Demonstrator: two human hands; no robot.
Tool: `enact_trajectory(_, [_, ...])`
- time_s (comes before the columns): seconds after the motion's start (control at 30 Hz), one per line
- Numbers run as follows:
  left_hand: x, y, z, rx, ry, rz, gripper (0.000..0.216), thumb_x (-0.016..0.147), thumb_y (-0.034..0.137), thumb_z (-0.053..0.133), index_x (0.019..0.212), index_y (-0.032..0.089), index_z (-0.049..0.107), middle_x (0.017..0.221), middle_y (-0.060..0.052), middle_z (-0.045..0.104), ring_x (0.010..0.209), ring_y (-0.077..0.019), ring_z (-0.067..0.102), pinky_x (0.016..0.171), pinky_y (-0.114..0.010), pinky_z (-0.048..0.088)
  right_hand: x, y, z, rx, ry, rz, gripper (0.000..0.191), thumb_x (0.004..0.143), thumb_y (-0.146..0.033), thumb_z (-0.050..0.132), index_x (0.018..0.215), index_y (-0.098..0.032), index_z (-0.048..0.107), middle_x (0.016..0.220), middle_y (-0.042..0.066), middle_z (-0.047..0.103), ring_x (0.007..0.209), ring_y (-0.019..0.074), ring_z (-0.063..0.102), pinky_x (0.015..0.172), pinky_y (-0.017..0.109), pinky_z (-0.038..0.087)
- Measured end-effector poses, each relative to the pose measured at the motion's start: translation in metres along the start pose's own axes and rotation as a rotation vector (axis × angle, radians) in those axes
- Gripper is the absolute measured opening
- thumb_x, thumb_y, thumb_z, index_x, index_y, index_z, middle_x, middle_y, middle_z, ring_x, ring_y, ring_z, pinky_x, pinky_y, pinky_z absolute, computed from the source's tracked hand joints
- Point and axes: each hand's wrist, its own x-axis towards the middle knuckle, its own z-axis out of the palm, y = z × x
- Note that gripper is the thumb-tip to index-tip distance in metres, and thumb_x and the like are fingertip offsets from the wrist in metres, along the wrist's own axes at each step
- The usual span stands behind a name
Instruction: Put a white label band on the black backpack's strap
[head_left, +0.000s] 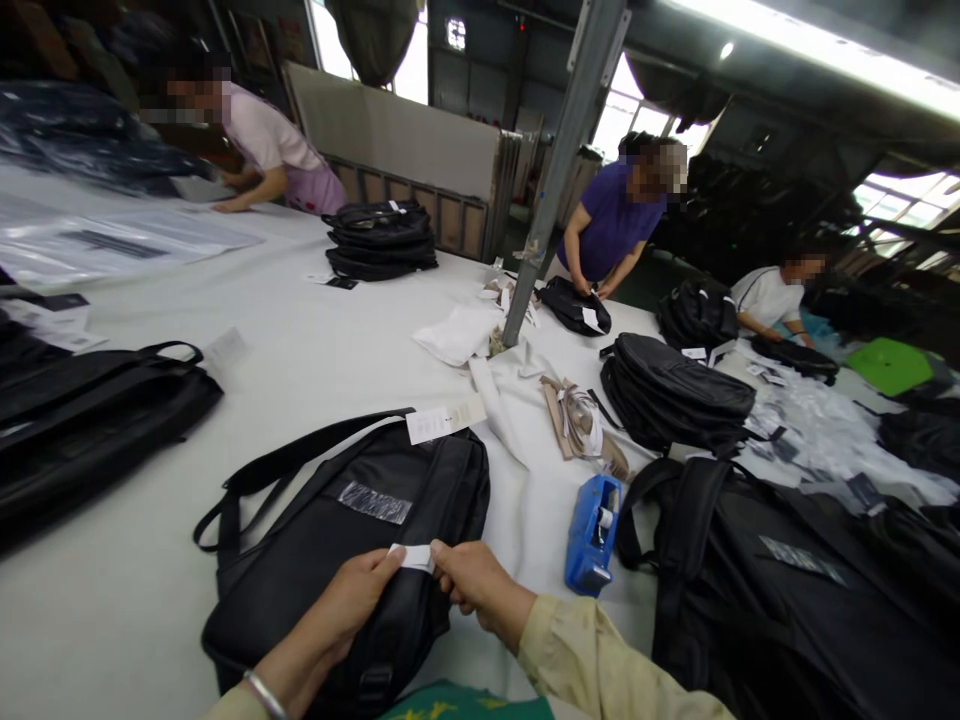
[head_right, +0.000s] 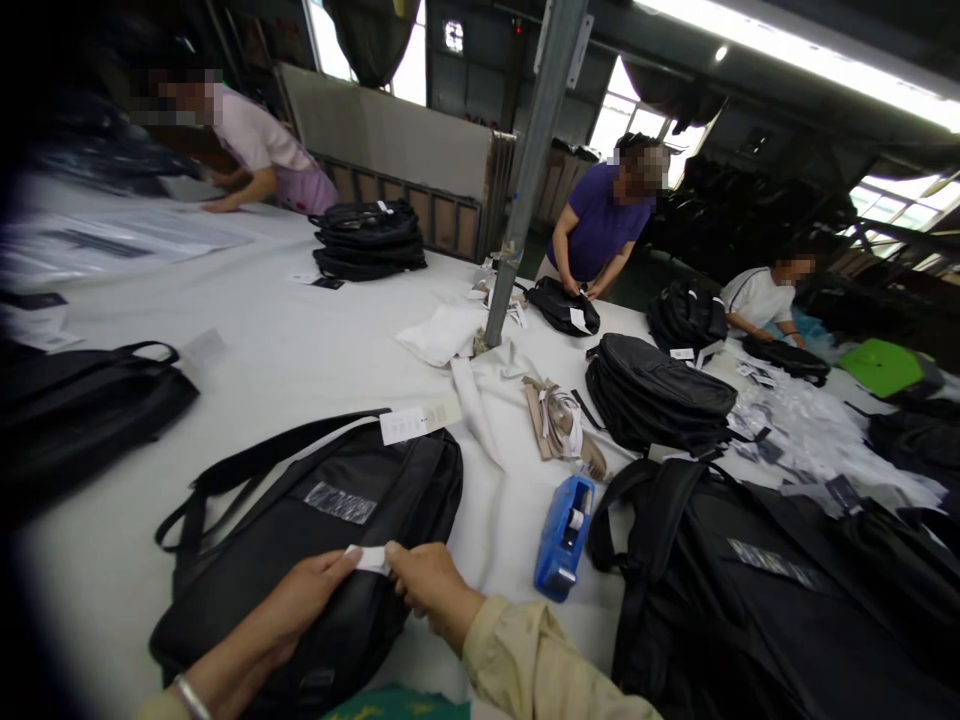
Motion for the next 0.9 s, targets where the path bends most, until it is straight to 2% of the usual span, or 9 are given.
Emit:
enact_trajectory(0.13, [-0.006, 0.004, -0.001, -0.086, -0.026, -0.033, 0.048, 0.058, 0.06, 0.078, 0.075, 0.016, 0.072, 0.066, -0.004, 0.073, 0.068, -0.0226, 0.065, 0.064, -0.029, 0.05, 0.002, -0.008, 0.01, 0.105, -0.025, 0.082, 0.04, 0.087, -0.046, 0.06, 0.061, -0.017, 0.051, 0.05, -0.005, 0.044, 0.037, 0.0057, 0.031, 0.035, 0.02, 0.017])
enact_trajectory(0.23, [-0.008, 0.005, -0.003, -0.161, -0.057, -0.089, 0.048, 0.052, 0.057, 0.083, 0.073, 0.016, 0.071, 0.066, -0.005, 0.074, 0.069, -0.0228, 0.066, 0.066, -0.029, 0.051, 0.004, -0.006, 0.014, 0.118, 0.008, 0.001, 0.031, 0.083, -0.03, 0.064, 0.059, -0.018, 0.048, 0.047, -0.006, 0.042, 0.038, 0.0065, 0.033, 0.037, 0.021, 0.019])
enact_trajectory(0.4, [-0.003, 0.006, -0.001, -0.327, -0.279, -0.171, 0.038, 0.055, 0.041, 0.088, 0.08, 0.016, 0.073, 0.07, -0.005, 0.076, 0.073, -0.0239, 0.069, 0.073, -0.031, 0.053, 0.011, 0.008, 0.016, 0.057, 0.119, -0.159, 0.028, 0.079, -0.025, 0.065, 0.058, -0.018, 0.048, 0.046, -0.008, 0.04, 0.043, 0.0072, 0.033, 0.042, 0.023, 0.021])
enact_trajectory(0.5, [0.003, 0.004, 0.0, -0.287, -0.289, -0.144, 0.034, 0.057, 0.036, 0.087, 0.079, 0.015, 0.074, 0.07, -0.005, 0.076, 0.072, -0.0236, 0.069, 0.071, -0.03, 0.053, 0.01, 0.014, 0.011, -0.119, 0.194, -0.301, 0.025, 0.078, -0.025, 0.067, 0.058, -0.017, 0.053, 0.05, -0.006, 0.043, 0.05, 0.0089, 0.039, 0.049, 0.024, 0.028])
enact_trajectory(0.57, [0.006, 0.003, 0.0, -0.221, -0.242, -0.108, 0.034, 0.057, 0.037, 0.087, 0.078, 0.014, 0.073, 0.07, -0.005, 0.076, 0.071, -0.0231, 0.069, 0.07, -0.029, 0.053, 0.004, 0.015, 0.005, -0.286, 0.331, -0.457, 0.012, 0.075, -0.023, 0.07, 0.07, -0.016, 0.063, 0.061, -0.003, 0.053, 0.061, 0.012, 0.05, 0.059, 0.025, 0.038])
enact_trajectory(0.63, [0.007, 0.003, 0.001, -0.169, -0.207, -0.076, 0.034, 0.057, 0.039, 0.086, 0.078, 0.015, 0.073, 0.07, -0.005, 0.076, 0.07, -0.0232, 0.069, 0.069, -0.029, 0.053, -0.002, 0.015, 0.001, -0.468, 0.444, -0.657, 0.023, 0.072, -0.025, 0.074, 0.094, -0.017, 0.068, 0.081, 0.002, 0.062, 0.078, 0.0162, 0.057, 0.073, 0.028, 0.045])
enact_trajectory(0.7, [0.006, 0.004, 0.004, -0.133, -0.193, -0.048, 0.035, 0.058, 0.04, 0.086, 0.078, 0.015, 0.073, 0.072, -0.005, 0.077, 0.071, -0.0238, 0.069, 0.069, -0.029, 0.053, -0.006, 0.013, -0.001, -0.649, 0.434, -0.813, 0.032, 0.076, -0.03, 0.073, 0.105, -0.02, 0.067, 0.093, 0.005, 0.064, 0.088, 0.0187, 0.059, 0.081, 0.03, 0.047])
enact_trajectory(0.8, [0.004, 0.005, 0.008, -0.107, -0.18, -0.019, 0.037, 0.059, 0.044, 0.085, 0.077, 0.015, 0.072, 0.073, -0.006, 0.077, 0.073, -0.0245, 0.07, 0.069, -0.03, 0.054, -0.007, 0.011, 0.003, -0.835, 0.364, -0.859, 0.014, 0.086, -0.03, 0.061, 0.092, -0.019, 0.068, 0.087, 0.006, 0.064, 0.085, 0.0191, 0.059, 0.078, 0.03, 0.048])
enact_trajectory(0.9, [0.003, 0.006, 0.011, -0.12, -0.192, -0.036, 0.037, 0.06, 0.044, 0.084, 0.079, 0.014, 0.072, 0.074, -0.007, 0.077, 0.075, -0.0247, 0.071, 0.069, -0.03, 0.055, -0.007, 0.015, 0.007, -0.849, 0.371, -0.845, 0.014, 0.088, -0.026, 0.057, 0.092, -0.018, 0.067, 0.086, 0.006, 0.064, 0.084, 0.019, 0.06, 0.077, 0.03, 0.048])
